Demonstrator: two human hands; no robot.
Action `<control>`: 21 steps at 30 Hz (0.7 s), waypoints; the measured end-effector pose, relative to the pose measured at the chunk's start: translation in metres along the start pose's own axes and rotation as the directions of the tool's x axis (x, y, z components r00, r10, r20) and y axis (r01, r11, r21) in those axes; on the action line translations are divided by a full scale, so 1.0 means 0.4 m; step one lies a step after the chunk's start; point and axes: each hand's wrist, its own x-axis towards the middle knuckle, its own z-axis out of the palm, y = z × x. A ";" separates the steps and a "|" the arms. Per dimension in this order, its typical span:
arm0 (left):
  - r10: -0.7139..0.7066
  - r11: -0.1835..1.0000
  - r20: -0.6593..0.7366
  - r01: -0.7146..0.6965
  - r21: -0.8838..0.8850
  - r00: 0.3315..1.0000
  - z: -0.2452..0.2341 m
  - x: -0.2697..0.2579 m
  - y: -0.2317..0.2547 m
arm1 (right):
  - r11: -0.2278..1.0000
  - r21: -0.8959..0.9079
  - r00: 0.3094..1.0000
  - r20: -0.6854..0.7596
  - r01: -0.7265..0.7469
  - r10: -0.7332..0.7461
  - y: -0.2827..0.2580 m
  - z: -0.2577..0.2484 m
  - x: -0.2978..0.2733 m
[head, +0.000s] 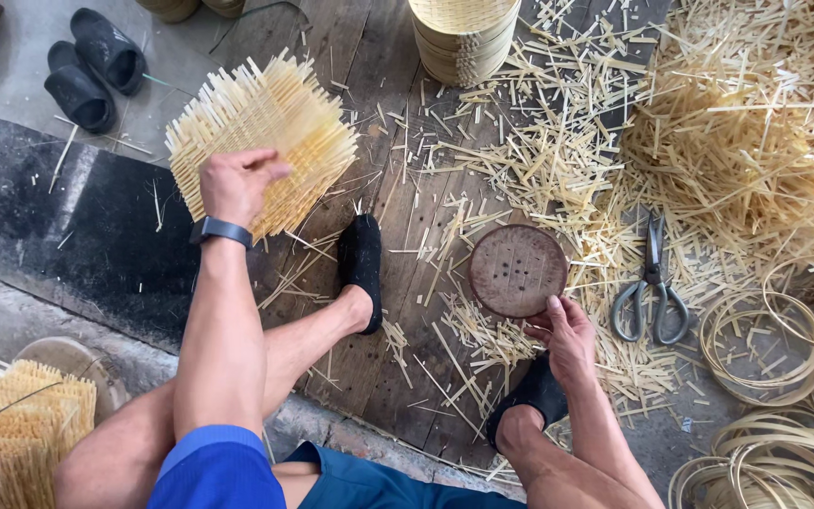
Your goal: The person sits on the floor and repeatedly weaves bamboo strips into circular frames to create basket bottoms. They use shears to trim the excess bamboo and a wooden block to press the weave tight. The finished pieces are stacked into a pile.
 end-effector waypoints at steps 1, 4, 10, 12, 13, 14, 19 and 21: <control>0.020 0.998 -0.056 -0.023 -0.056 0.998 -0.006 -0.001 0.012 | 0.998 -0.039 0.998 -0.038 0.043 -0.045 0.005 -0.005 0.001; 0.200 0.975 -0.258 -0.165 0.152 0.945 0.012 -0.023 0.070 | 0.989 -0.066 0.984 -0.109 0.131 -0.137 0.016 -0.035 0.009; 0.233 0.972 0.077 -0.230 -0.047 0.969 0.103 -0.047 0.109 | 0.996 0.005 0.989 -0.121 0.088 -0.086 0.032 -0.100 0.017; 0.194 0.980 0.049 -0.192 -0.048 0.980 0.124 -0.043 0.091 | 0.997 0.023 0.991 -0.120 0.070 -0.067 0.041 -0.112 0.010; 0.172 0.984 0.037 -0.171 -0.049 0.984 0.131 -0.043 0.082 | 0.998 0.019 0.991 -0.123 0.062 -0.059 0.047 -0.118 0.007; 0.152 0.986 -0.013 -0.152 -0.063 0.988 0.132 -0.042 0.075 | 0.998 0.013 0.991 -0.125 0.053 -0.051 0.049 -0.123 0.007; 0.407 0.910 -0.487 -0.298 0.287 0.773 0.082 -0.016 0.135 | 0.989 -0.007 0.976 -0.158 0.148 -0.147 0.035 -0.123 -0.001; 0.635 0.770 -0.510 -0.429 0.472 0.580 0.058 -0.039 0.200 | 0.977 -0.026 0.964 -0.163 0.210 -0.211 0.008 -0.110 -0.009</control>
